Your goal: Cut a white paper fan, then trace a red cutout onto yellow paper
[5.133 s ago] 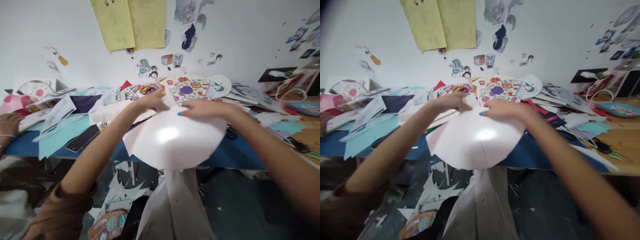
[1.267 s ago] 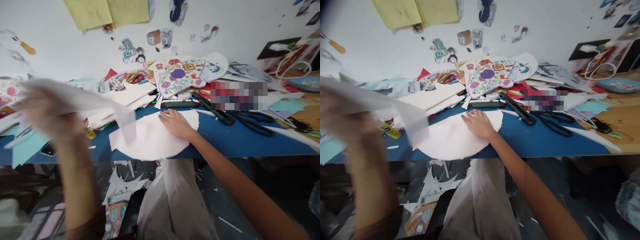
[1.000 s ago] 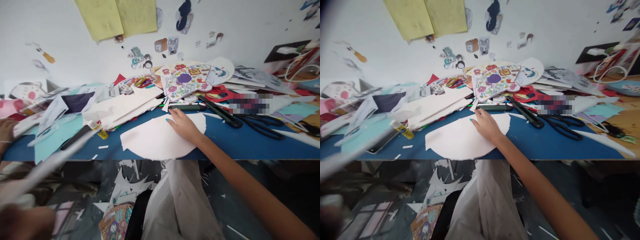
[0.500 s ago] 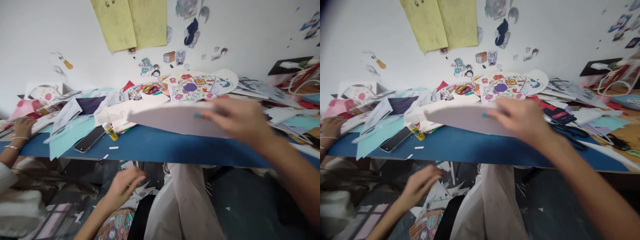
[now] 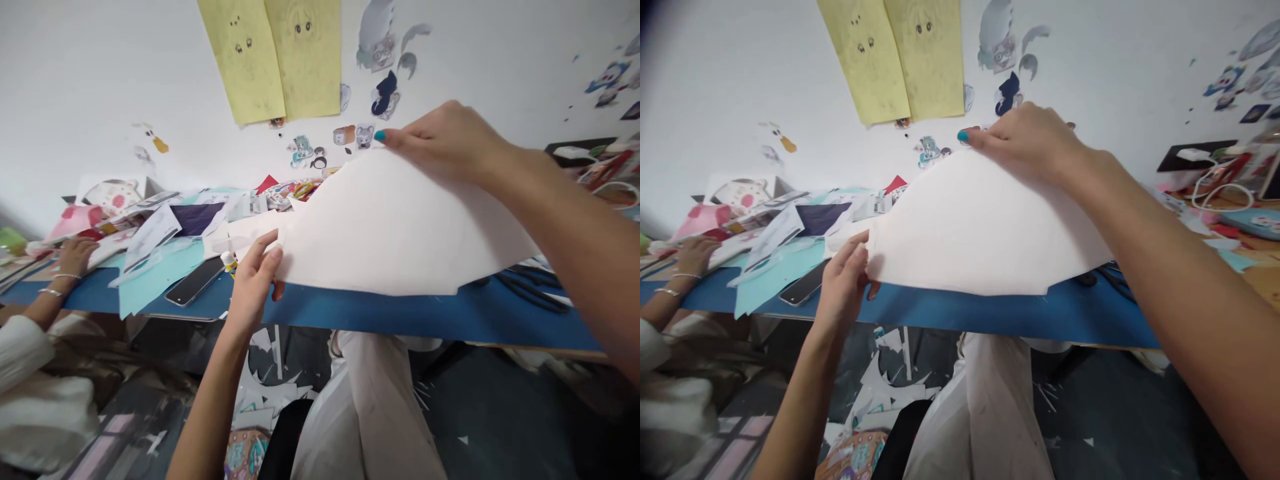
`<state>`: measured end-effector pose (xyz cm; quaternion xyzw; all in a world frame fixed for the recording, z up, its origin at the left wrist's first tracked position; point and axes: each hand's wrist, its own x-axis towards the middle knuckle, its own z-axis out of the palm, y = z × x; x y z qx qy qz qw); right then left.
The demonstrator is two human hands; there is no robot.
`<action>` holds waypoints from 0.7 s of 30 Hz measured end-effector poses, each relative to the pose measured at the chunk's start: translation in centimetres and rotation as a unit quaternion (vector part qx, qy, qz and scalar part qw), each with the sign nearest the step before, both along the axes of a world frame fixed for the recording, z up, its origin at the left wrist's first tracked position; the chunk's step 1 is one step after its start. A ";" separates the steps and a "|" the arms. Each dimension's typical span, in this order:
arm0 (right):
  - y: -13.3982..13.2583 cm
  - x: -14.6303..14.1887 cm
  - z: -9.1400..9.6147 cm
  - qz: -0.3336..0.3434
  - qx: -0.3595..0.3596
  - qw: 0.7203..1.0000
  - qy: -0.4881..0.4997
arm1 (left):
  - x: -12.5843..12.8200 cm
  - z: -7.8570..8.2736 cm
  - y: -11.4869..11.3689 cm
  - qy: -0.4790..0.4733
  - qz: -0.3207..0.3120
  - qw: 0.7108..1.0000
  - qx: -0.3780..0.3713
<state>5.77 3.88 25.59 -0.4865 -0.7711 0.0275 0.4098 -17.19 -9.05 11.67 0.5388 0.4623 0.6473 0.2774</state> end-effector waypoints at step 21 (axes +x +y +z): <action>0.5 10.2 -21.6 -0.220 -0.114 0.948 -0.201 | -6.4 -7.8 5.3 -0.140 0.208 0.968 0.009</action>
